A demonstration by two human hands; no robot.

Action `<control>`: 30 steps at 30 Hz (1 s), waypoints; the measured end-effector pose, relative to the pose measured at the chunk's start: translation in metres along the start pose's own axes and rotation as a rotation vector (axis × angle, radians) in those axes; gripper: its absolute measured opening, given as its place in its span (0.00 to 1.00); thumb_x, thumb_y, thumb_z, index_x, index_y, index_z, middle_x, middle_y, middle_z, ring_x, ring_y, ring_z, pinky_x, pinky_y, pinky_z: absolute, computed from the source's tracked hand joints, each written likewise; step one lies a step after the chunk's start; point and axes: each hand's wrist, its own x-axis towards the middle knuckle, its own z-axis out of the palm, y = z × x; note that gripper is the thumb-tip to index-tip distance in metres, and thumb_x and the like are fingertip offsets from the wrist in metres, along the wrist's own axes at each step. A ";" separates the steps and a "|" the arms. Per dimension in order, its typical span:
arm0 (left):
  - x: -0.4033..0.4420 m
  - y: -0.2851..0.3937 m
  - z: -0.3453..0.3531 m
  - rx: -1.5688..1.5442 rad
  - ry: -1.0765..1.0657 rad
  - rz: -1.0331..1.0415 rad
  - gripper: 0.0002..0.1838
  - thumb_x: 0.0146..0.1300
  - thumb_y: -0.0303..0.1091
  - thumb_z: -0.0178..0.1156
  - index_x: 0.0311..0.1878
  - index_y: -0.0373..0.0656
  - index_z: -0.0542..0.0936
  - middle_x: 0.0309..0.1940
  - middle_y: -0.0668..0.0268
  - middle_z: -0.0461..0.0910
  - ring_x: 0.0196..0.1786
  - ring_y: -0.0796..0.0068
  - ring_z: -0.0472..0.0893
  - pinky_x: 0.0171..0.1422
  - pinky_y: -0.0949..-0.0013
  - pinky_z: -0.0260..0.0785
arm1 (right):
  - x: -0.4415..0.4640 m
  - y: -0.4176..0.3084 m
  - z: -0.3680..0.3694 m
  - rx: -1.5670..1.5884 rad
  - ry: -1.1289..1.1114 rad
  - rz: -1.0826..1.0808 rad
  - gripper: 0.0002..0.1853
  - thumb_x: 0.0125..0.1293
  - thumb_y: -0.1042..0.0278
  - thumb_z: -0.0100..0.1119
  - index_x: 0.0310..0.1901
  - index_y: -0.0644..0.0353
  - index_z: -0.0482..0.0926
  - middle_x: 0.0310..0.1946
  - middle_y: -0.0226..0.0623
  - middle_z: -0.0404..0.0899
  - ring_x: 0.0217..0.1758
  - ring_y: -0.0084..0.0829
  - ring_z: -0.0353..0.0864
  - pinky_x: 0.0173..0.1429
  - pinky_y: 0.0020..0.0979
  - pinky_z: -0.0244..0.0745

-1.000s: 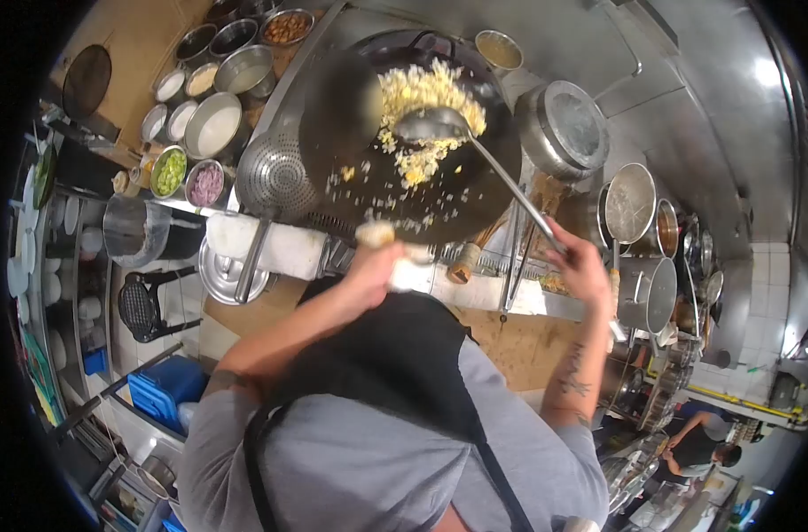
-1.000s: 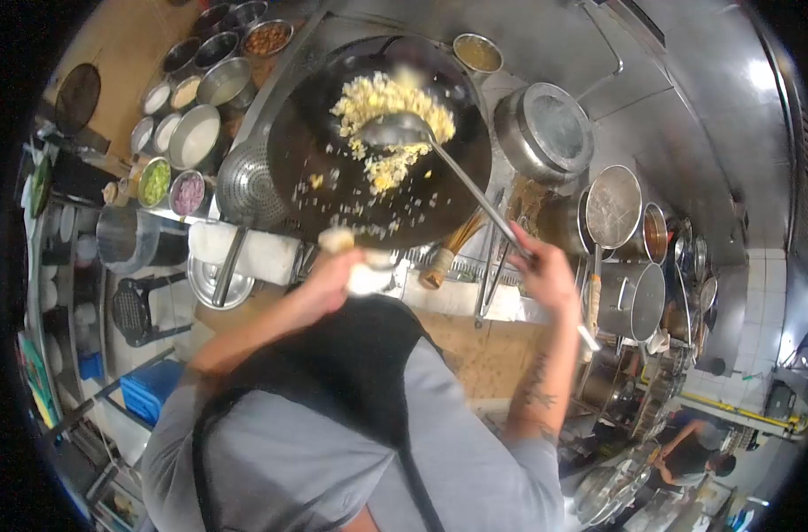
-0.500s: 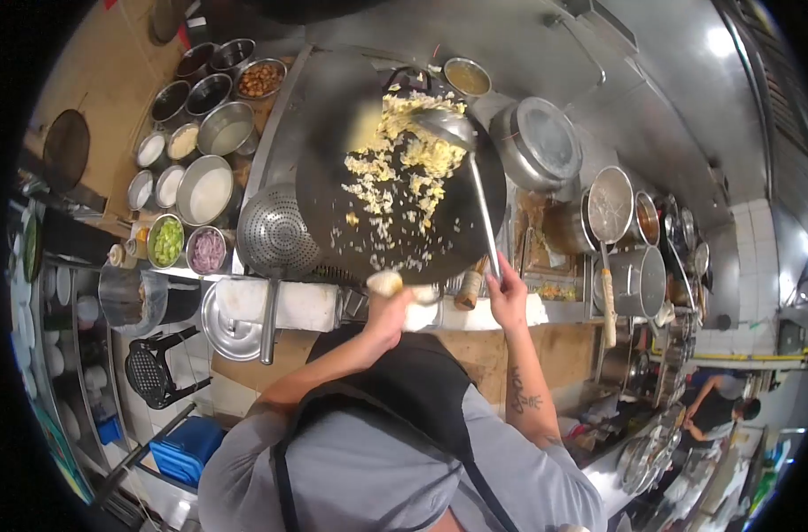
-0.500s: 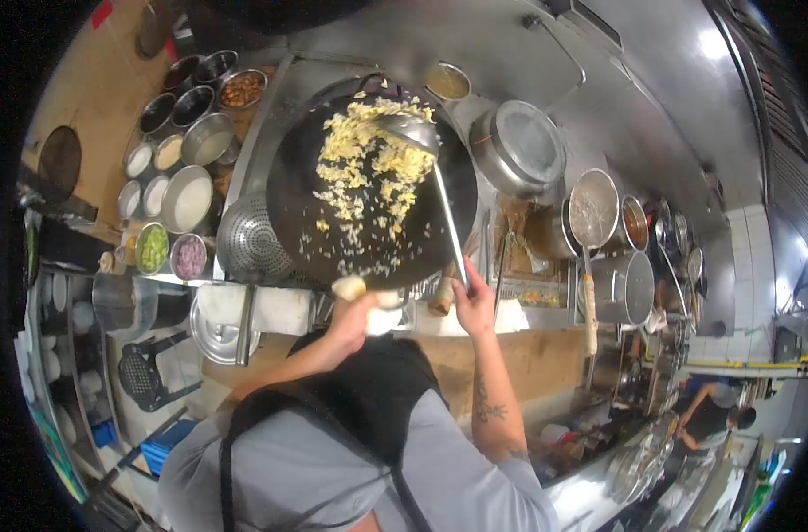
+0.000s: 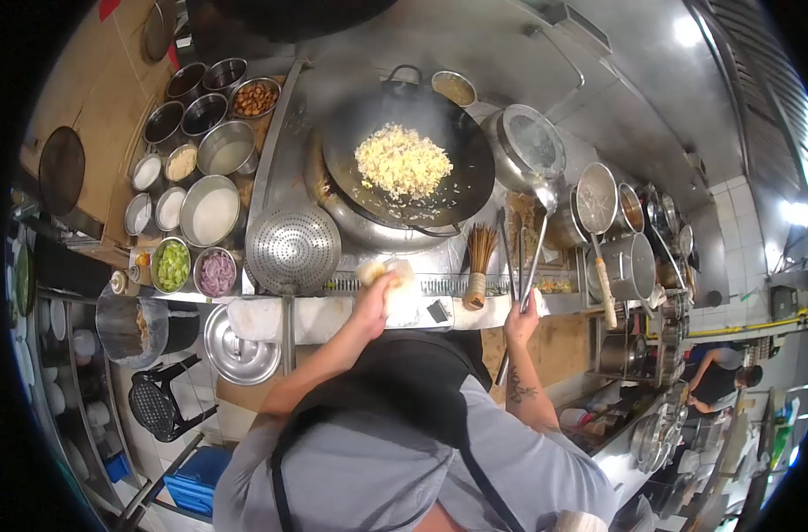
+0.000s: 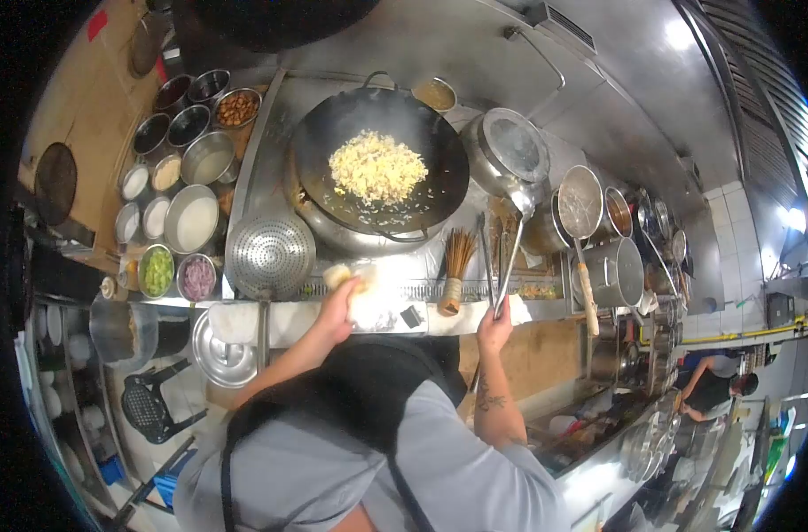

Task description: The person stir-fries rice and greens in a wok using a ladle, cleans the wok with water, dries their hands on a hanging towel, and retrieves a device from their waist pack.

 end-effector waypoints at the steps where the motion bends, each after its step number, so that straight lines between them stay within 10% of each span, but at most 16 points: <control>1: -0.010 0.002 -0.005 0.011 -0.022 -0.001 0.19 0.66 0.34 0.58 0.56 0.35 0.71 0.46 0.57 0.80 0.47 0.63 0.83 0.52 0.61 0.78 | 0.000 0.009 0.005 -0.059 -0.040 0.034 0.28 0.60 0.69 0.55 0.64 0.59 0.71 0.40 0.49 0.83 0.34 0.34 0.80 0.42 0.33 0.75; 5: -0.035 0.005 -0.006 0.154 -0.059 -0.010 0.19 0.66 0.32 0.57 0.57 0.34 0.70 0.48 0.56 0.79 0.49 0.62 0.82 0.55 0.60 0.77 | 0.001 0.022 0.009 -0.301 -0.172 0.160 0.27 0.61 0.65 0.54 0.65 0.53 0.71 0.47 0.55 0.81 0.49 0.52 0.81 0.53 0.46 0.75; 11: -0.061 -0.010 -0.019 0.266 -0.003 -0.065 0.21 0.65 0.30 0.58 0.60 0.34 0.70 0.51 0.56 0.78 0.52 0.63 0.81 0.56 0.61 0.76 | 0.029 0.040 0.040 -0.420 -0.310 0.157 0.27 0.63 0.65 0.50 0.66 0.49 0.69 0.43 0.53 0.80 0.48 0.51 0.80 0.53 0.47 0.74; 16: -0.064 -0.025 -0.026 0.354 0.041 -0.020 0.21 0.65 0.32 0.59 0.59 0.35 0.71 0.49 0.57 0.80 0.50 0.62 0.82 0.56 0.60 0.75 | 0.046 0.048 0.049 -0.452 -0.275 0.169 0.15 0.70 0.63 0.45 0.48 0.57 0.80 0.44 0.47 0.78 0.52 0.46 0.77 0.54 0.44 0.73; 21: -0.066 -0.035 0.003 0.503 -0.051 -0.172 0.25 0.69 0.44 0.53 0.62 0.37 0.70 0.53 0.55 0.79 0.55 0.59 0.80 0.61 0.57 0.72 | -0.005 0.074 0.032 -0.327 -0.299 -0.068 0.20 0.55 0.76 0.51 0.51 0.62 0.79 0.44 0.47 0.77 0.54 0.46 0.75 0.60 0.41 0.71; 27: -0.040 -0.089 0.031 0.857 -0.058 -0.308 0.26 0.68 0.46 0.53 0.62 0.38 0.70 0.53 0.57 0.78 0.54 0.59 0.80 0.60 0.59 0.71 | -0.127 0.148 -0.107 0.419 0.284 0.677 0.14 0.59 0.73 0.54 0.47 0.62 0.80 0.39 0.45 0.81 0.43 0.39 0.81 0.51 0.35 0.76; 30: -0.040 -0.131 0.059 0.831 -0.213 -0.449 0.26 0.68 0.46 0.53 0.62 0.40 0.70 0.54 0.58 0.78 0.55 0.59 0.79 0.61 0.57 0.71 | -0.203 0.257 -0.186 0.139 0.873 0.829 0.12 0.61 0.70 0.56 0.45 0.63 0.80 0.36 0.45 0.82 0.41 0.38 0.82 0.47 0.34 0.76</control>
